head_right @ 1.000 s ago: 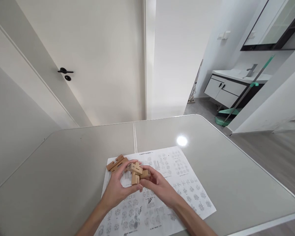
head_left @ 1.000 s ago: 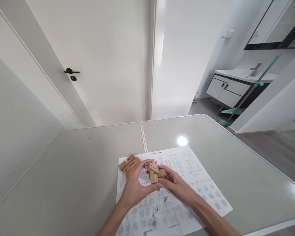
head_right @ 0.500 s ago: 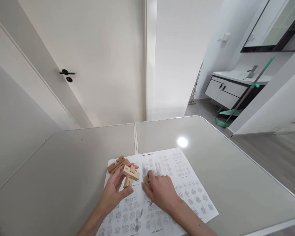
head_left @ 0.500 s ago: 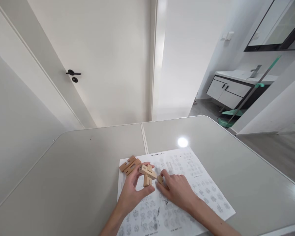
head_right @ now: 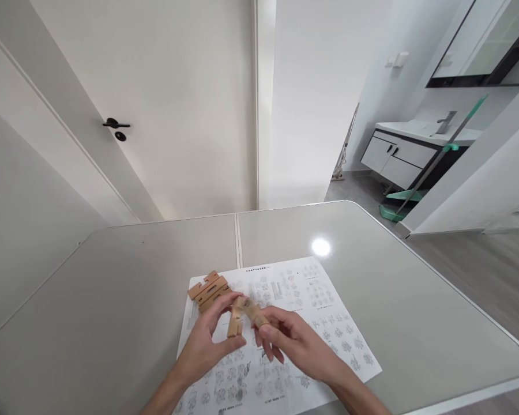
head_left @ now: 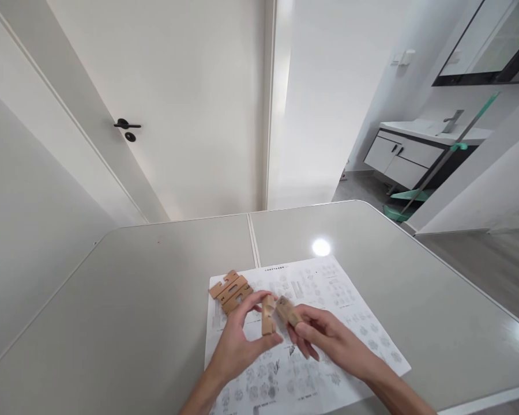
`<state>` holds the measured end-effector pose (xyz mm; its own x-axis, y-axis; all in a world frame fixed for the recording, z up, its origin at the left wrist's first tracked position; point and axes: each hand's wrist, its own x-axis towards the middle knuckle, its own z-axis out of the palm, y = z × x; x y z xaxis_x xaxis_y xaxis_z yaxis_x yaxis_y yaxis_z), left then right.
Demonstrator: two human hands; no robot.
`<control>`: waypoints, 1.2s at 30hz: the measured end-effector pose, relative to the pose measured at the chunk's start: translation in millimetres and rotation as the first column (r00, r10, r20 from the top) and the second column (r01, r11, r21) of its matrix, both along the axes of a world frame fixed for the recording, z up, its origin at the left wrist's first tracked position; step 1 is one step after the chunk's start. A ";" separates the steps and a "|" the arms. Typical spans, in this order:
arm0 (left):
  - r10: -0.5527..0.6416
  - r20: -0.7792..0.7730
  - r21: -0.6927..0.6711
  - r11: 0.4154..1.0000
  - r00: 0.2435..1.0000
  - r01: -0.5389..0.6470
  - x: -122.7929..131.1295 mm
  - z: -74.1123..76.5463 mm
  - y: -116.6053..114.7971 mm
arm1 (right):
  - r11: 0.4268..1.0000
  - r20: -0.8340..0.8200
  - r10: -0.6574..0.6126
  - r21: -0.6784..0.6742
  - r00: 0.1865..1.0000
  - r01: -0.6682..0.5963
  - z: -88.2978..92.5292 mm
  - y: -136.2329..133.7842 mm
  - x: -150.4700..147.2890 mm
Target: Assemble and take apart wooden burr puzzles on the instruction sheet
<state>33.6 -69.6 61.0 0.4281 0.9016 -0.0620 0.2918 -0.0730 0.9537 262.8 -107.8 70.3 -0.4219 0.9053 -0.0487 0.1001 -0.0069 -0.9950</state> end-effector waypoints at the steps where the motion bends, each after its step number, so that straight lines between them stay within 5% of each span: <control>1: 0.033 -0.064 0.022 0.999 0.997 -0.032 -0.9 -3.2 -1.1 | 1.000 0.023 -0.030 -0.001 0.999 0.030 -3.2 -3.2 6.0; 3: 0.071 -0.184 0.112 0.992 0.980 -0.050 0.7 -12.0 -4.3 | 0.984 0.200 -0.168 0.093 0.965 0.152 -13.7 -8.5 15.5; 5: 0.093 -0.261 0.248 0.968 0.961 -0.027 6.6 -22.4 -7.7 | 0.930 0.418 -0.351 0.257 0.838 0.262 -28.8 -11.2 19.8; 9: 0.192 -0.359 0.408 0.913 0.913 -0.031 20.4 -38.9 -9.8 | 0.824 0.611 -0.549 0.511 0.570 0.245 -57.6 -9.3 15.3; 12: 0.209 -0.419 0.414 0.910 0.884 -0.019 23.2 -42.4 -7.5 | 0.806 0.647 -0.577 0.548 0.499 0.222 -65.5 -7.7 7.0; 16: 0.113 -0.448 0.352 0.934 0.887 0.059 16.8 -39.9 -5.5 | 0.836 0.637 -0.521 0.517 0.568 0.186 -62.1 -10.2 -4.1; 24: -0.116 -0.586 0.244 0.919 0.802 0.311 15.1 -16.1 13.9 | 0.946 0.444 -0.256 0.296 0.859 0.129 -40.7 -9.9 -6.8; 28: -0.224 -0.577 0.244 0.870 0.786 0.428 21.2 -8.0 23.0 | 0.959 0.385 -0.246 0.231 0.890 0.166 -44.7 -7.9 3.7; 36: -0.218 -0.582 0.273 0.855 0.783 0.441 -0.7 -0.5 27.2 | 0.967 0.315 -0.242 0.151 0.918 0.203 -54.7 -10.8 9.8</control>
